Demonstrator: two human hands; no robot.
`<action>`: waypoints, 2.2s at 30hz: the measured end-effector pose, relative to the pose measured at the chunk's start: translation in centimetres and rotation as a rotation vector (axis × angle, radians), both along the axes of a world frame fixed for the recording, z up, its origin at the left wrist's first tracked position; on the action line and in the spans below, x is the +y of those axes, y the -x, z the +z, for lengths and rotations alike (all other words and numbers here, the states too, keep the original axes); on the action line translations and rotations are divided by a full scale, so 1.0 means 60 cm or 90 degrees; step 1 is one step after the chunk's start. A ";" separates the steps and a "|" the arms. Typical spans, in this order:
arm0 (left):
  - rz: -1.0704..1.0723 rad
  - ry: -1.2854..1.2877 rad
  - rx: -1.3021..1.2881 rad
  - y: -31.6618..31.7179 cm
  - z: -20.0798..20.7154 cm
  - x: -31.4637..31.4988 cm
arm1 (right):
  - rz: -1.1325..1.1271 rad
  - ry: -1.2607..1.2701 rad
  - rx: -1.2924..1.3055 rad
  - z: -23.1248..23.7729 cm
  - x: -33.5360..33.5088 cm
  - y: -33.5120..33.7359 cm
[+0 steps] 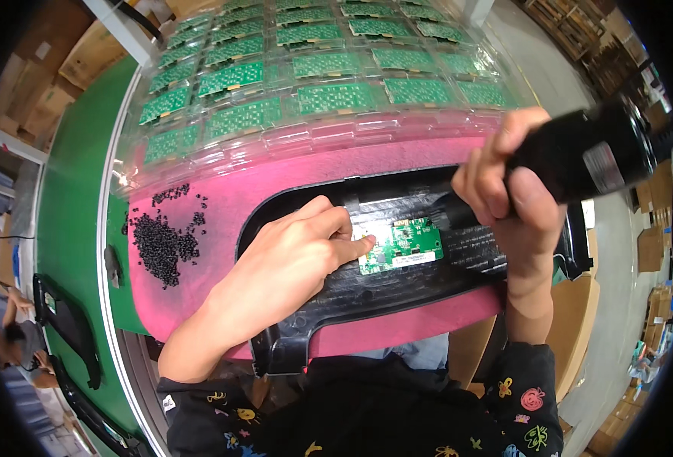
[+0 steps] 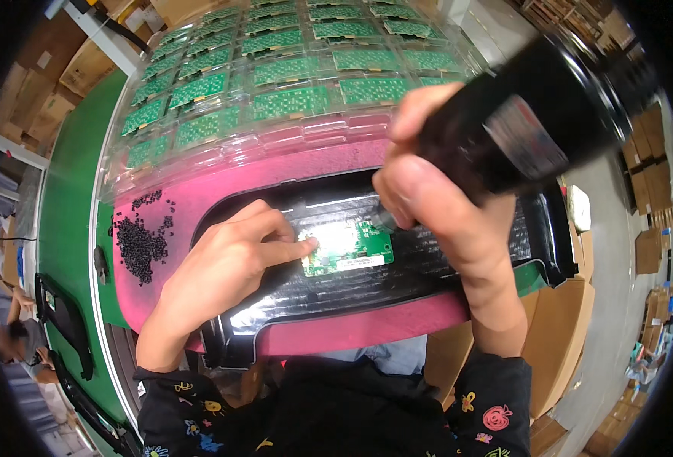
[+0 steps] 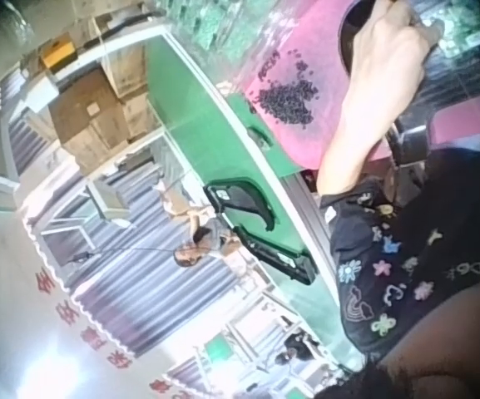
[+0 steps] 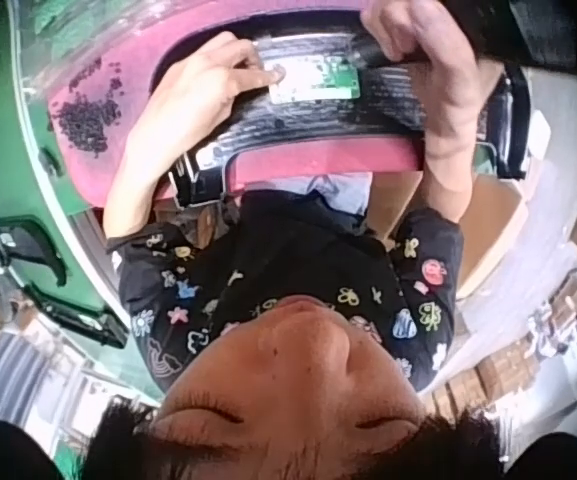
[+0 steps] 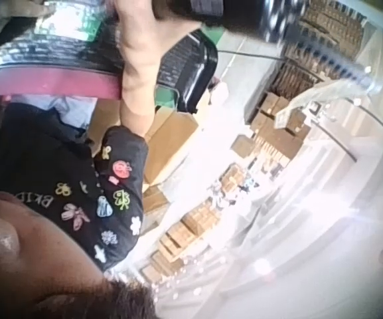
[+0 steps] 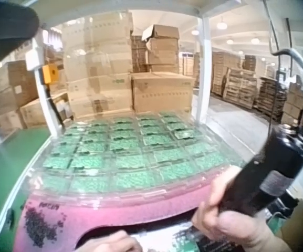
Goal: Screw circuit boards into plastic housings and pack them into a box.
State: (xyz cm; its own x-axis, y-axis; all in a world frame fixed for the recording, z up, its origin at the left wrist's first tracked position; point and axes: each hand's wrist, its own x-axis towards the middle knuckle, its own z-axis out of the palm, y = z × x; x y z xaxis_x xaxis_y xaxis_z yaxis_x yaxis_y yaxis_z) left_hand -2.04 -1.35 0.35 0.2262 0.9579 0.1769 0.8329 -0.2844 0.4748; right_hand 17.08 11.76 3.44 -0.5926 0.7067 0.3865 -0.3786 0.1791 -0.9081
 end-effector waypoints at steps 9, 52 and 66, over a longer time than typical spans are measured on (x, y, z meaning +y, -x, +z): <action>-0.031 -0.077 -0.297 -0.006 0.000 0.017 | 0.180 0.149 0.269 0.001 -0.011 -0.004; 0.109 -0.127 -0.206 -0.012 -0.006 0.020 | 0.276 0.031 0.080 -0.004 0.023 -0.026; 0.020 -0.067 -0.322 -0.011 -0.008 0.012 | 0.288 0.090 0.238 0.003 0.011 -0.030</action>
State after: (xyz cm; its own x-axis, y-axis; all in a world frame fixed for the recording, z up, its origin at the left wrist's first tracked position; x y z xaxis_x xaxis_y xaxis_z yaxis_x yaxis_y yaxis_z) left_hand -1.37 -0.63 -0.13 0.0583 0.9339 0.3527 0.5153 -0.3307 0.7906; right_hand 18.86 12.40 3.64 -0.6892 0.4756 0.5466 -0.6866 -0.1877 -0.7024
